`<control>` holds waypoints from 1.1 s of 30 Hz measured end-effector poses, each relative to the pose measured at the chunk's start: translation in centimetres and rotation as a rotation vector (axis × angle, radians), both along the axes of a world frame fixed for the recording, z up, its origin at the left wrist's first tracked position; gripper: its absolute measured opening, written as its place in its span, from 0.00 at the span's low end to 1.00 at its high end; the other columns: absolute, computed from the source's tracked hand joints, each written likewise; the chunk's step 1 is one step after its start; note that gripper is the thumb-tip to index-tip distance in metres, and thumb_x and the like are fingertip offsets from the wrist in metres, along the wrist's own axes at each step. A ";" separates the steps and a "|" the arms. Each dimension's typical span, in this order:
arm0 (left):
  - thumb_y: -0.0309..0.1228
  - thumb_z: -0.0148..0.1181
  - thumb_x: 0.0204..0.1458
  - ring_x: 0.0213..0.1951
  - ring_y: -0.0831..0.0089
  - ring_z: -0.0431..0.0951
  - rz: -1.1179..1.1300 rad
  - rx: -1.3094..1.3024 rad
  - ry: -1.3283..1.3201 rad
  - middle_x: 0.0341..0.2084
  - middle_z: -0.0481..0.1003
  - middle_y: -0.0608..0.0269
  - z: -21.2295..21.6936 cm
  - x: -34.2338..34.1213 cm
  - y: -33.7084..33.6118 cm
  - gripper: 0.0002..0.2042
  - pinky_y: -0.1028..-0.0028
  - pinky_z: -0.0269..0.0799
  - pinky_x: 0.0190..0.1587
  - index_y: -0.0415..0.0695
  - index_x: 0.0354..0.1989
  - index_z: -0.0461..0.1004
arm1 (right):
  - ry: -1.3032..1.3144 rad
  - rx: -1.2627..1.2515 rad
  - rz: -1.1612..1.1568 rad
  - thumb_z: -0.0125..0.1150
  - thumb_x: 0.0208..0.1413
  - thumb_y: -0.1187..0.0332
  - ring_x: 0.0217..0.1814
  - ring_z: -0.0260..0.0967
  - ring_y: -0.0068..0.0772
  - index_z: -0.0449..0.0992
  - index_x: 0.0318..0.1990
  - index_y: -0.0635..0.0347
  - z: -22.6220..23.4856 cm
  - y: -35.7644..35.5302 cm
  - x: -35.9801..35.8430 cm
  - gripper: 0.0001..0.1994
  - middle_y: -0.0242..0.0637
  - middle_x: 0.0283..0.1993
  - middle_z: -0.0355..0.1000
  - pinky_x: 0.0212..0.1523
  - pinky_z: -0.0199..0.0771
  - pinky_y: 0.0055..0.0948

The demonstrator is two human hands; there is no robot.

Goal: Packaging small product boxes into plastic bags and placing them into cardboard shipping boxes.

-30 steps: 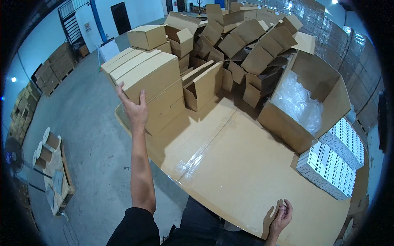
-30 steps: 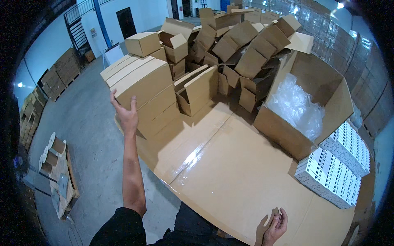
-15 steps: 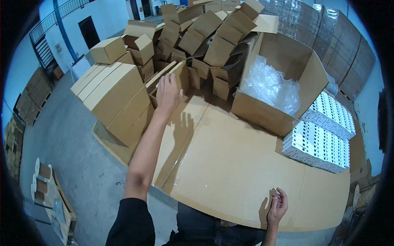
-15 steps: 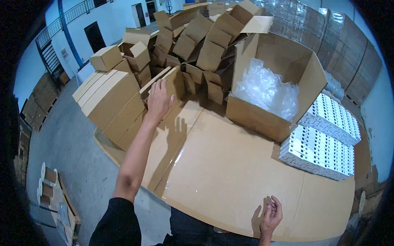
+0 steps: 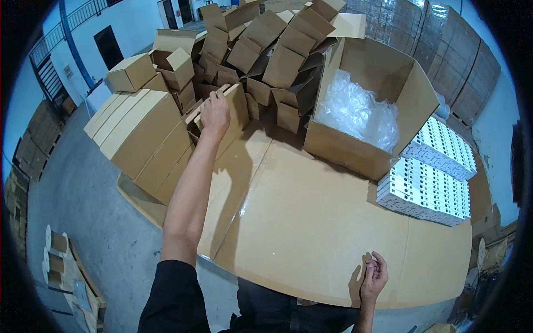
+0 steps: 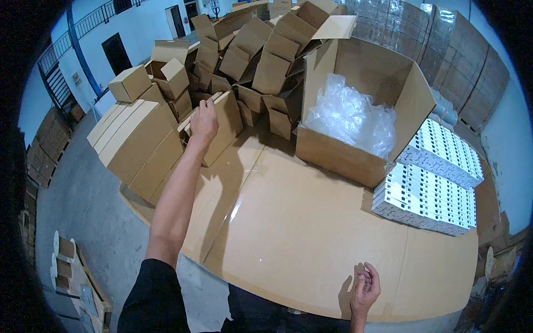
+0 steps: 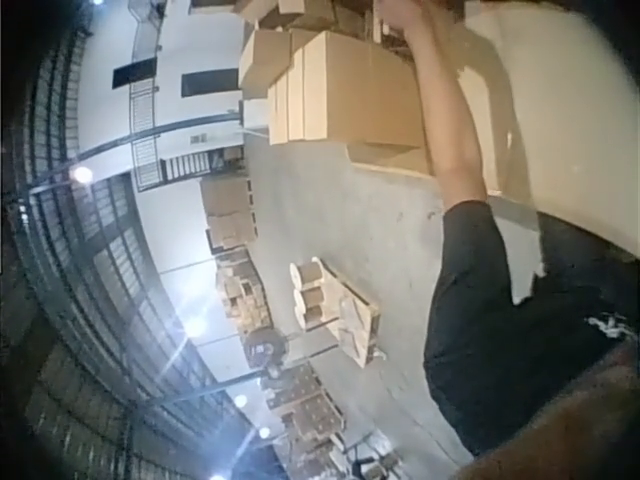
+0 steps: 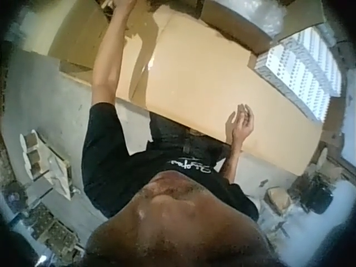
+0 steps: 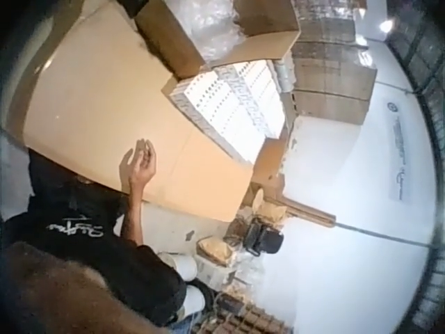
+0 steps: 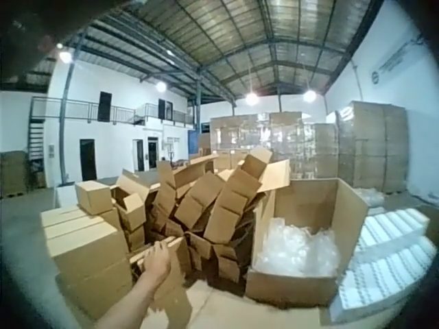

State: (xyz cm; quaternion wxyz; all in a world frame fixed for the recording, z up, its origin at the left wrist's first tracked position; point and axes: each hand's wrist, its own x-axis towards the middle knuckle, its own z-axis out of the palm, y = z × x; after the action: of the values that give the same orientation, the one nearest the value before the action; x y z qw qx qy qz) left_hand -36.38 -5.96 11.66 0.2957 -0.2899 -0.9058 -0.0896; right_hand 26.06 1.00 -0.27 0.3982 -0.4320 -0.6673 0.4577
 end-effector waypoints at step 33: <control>0.09 0.55 0.49 0.69 0.48 0.65 -1.082 0.354 -0.527 0.58 0.70 0.50 0.1 21.6 -6.9 0.13 0.55 0.69 0.67 0.38 0.39 0.75 | -0.109 0.342 0.571 0.72 0.51 0.72 0.54 0.74 0.44 0.76 0.56 0.58 6.1 -3.4 -12.1 0.23 0.49 0.69 0.60 0.55 0.78 0.40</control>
State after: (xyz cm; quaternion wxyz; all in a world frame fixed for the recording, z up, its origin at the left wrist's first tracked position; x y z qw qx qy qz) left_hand -14.76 -12.87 11.78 0.0187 -0.6223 -0.6446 -0.4438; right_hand 13.98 -2.43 5.82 0.2844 -0.1786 -0.8488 0.4085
